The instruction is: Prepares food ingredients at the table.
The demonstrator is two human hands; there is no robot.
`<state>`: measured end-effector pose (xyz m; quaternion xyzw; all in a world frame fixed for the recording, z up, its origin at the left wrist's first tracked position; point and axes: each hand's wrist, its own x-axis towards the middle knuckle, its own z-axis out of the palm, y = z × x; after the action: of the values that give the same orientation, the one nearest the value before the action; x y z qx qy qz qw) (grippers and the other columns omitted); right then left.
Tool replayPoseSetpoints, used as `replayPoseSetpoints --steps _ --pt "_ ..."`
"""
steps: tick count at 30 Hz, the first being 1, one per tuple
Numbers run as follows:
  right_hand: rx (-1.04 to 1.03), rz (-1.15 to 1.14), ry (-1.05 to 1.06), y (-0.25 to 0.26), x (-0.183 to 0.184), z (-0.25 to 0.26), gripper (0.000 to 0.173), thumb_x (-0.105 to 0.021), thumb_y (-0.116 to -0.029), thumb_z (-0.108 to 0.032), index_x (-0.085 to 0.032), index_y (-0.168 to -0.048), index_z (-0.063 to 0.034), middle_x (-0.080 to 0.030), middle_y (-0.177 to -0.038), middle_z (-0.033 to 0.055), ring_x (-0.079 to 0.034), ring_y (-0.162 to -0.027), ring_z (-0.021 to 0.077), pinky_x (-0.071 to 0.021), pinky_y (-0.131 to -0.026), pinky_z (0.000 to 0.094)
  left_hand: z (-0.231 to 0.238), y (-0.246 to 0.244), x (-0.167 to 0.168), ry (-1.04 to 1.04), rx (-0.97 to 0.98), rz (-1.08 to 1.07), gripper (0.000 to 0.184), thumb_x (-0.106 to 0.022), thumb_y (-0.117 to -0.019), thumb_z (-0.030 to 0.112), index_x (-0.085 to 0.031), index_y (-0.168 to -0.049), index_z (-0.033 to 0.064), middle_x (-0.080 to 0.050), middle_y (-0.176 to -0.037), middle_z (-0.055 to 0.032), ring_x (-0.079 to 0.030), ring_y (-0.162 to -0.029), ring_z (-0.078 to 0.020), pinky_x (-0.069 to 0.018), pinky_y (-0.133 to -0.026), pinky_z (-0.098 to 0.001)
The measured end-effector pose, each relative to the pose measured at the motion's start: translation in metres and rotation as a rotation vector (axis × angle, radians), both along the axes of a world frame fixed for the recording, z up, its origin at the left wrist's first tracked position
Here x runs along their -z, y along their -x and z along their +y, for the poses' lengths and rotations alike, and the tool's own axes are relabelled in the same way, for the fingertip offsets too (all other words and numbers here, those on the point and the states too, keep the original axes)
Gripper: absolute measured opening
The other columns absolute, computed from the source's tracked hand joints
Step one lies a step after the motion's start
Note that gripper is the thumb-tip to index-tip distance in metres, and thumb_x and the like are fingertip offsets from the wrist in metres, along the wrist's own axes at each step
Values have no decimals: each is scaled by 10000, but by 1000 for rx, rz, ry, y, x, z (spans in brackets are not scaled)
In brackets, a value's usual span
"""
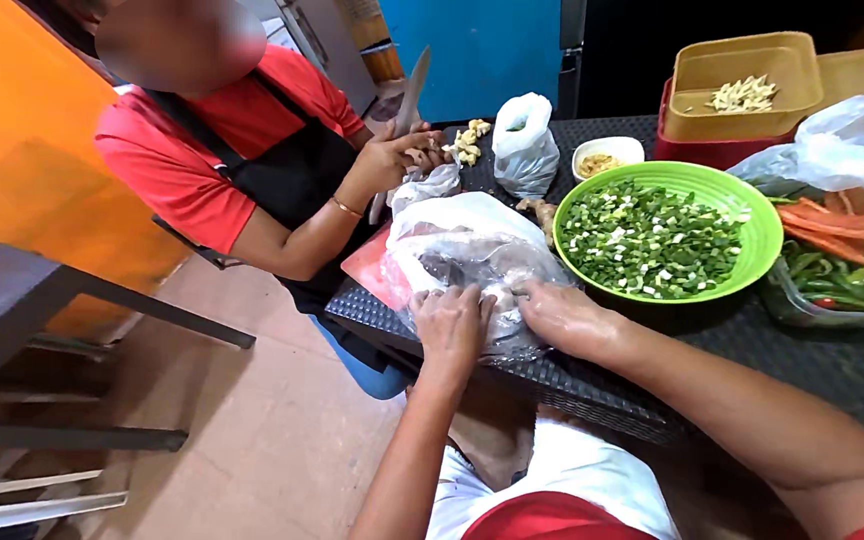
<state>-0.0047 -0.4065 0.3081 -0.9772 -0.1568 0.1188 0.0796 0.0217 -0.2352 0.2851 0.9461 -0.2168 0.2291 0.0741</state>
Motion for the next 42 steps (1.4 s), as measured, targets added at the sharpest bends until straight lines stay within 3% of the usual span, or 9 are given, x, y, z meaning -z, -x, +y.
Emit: replayPoseSetpoints --steps 5,9,14,18,25,30,37,40,42 --pt "-56 -70 40 0 4 0 193 -548 -988 50 -690 -1114 84 -525 -1374 250 -618 -1146 411 -559 -883 512 -22 -12 6 -31 56 -132 199 -795 -845 285 -776 -931 107 -670 -865 -148 -657 -839 -357 -478 -808 -574" --pt "-132 -238 46 -4 17 -4 146 -618 -909 92 -699 -1029 77 -555 -1306 239 -595 -1140 425 -578 -766 502 -16 -29 13 27 97 268 425 -749 -898 350 -719 -1245 106 -672 -1188 -240 -652 -1085 -438 -511 -894 -621" --pt "62 -49 17 -6 5 -1 310 -534 -990 40 -591 -1294 61 -339 -1532 346 -559 -1191 530 -555 -843 581 -21 -28 7 -62 8 391 616 -758 -899 431 -623 -1378 68 -668 -1238 -249 -643 -1150 -435 -485 -974 -622" --pt "68 -16 -33 -14 6 -12 336 -564 -993 -8 -586 -1329 7 -381 -1493 356 -575 -1180 536 -534 -899 606 -23 -26 9 -24 -6 364 532 -770 -871 382 -668 -1244 16 -698 -1099 -247 -688 -1005 -431 -529 -854 -615" --pt "30 -41 -96 -17 14 -15 381 -620 -941 28 -625 -1318 -29 -384 -1504 355 -554 -1208 548 -516 -917 639 3 -24 11 717 111 502 470 -653 -979 341 -626 -1323 22 -715 -1123 -145 -693 -977 -225 -557 -899 -469" --pt "-73 -102 -197 -24 22 -21 350 -643 -929 15 -664 -1274 -40 -431 -1509 303 -559 -1216 528 -496 -963 644 21 -29 -3 1395 166 438 294 -381 -1072 279 -618 -982 130 -635 -765 86 -544 -620 9 -471 -589 -178" --pt "-58 -73 -185 -24 19 -19 359 -628 -947 15 -665 -1296 -61 -381 -1560 283 -518 -1275 523 -485 -988 635 13 -34 -38 672 147 1006 447 -369 -1104 350 -659 -1207 26 -733 -994 -85 -706 -741 -155 -596 -651 -329" --pt "-27 -121 -96 -12 15 -8 373 -584 -952 64 -629 -1316 -3 -392 -1542 289 -556 -1214 518 -534 -896 608 -4 -56 -49 520 128 937 492 -339 -1119 366 -604 -1287 -13 -694 -1087 -170 -725 -835 -235 -617 -743 -424" --pt "-55 -296 -78 -5 24 -1 245 -614 -910 84 -674 -1145 45 -529 -1378 306 -620 -1075 497 -557 -821 583 -8 -75 -62 551 150 807 502 -326 -1118 375 -553 -1336 -16 -686 -1081 -166 -707 -866 -218 -600 -778 -414"
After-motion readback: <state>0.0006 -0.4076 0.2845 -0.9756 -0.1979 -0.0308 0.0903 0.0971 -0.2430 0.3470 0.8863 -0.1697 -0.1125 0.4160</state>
